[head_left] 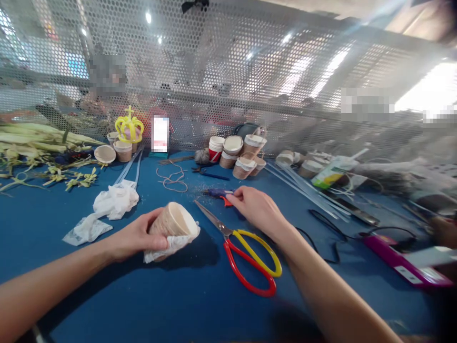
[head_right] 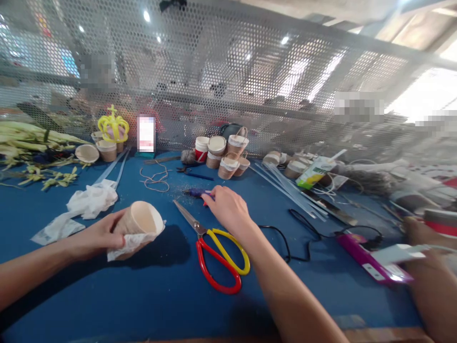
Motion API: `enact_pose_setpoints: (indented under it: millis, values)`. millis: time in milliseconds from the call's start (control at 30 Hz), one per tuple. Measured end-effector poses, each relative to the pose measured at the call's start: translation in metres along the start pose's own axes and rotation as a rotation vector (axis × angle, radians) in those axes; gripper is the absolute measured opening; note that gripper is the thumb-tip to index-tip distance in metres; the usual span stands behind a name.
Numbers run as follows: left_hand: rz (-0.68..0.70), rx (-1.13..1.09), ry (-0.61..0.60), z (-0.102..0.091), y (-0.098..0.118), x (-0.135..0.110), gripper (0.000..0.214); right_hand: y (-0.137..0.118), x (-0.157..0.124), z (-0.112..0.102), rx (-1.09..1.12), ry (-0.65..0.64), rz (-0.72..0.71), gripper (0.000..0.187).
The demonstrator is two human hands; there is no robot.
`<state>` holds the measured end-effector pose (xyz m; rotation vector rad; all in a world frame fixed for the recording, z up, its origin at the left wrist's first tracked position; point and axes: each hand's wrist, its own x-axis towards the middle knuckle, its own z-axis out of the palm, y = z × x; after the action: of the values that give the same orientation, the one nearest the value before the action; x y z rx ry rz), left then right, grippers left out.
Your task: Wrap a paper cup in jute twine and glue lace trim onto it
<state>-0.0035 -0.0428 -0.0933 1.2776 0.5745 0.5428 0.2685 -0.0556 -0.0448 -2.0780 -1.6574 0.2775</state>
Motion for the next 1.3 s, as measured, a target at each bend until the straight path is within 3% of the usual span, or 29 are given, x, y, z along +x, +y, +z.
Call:
enact_pose_setpoints:
  millis: [133,267,500,567,767,900,1300]
  values:
    - [0.006,0.228,0.038,0.000,-0.001,0.002,0.070,0.020,0.011,0.015,-0.133,-0.097,0.067,0.011]
    - [0.042,0.295,0.080,0.002,0.000,0.003,0.067,0.030,0.018,0.023,-0.106,-0.139,0.122,0.019]
    - [0.021,0.277,0.084,-0.002,0.002,0.000,0.052,0.011,0.002,0.001,0.301,-0.121,0.069,0.022]
    - [-0.008,0.239,0.079,-0.003,0.002,-0.001,0.052,0.002,-0.008,-0.008,0.411,-0.179,0.038,0.015]
    - [-0.100,0.215,0.070,-0.001,0.006,0.000,0.071,-0.019,-0.036,-0.018,0.708,-0.405,-0.045,0.019]
    - [-0.167,0.314,0.132,0.001,0.014,0.002,0.070,-0.022,-0.047,-0.019,0.704,-0.477,-0.124,0.017]
    - [-0.194,0.455,0.171,-0.002,0.016,0.005,0.070,-0.016,-0.056,-0.020,0.386,-0.494,-0.099,0.032]
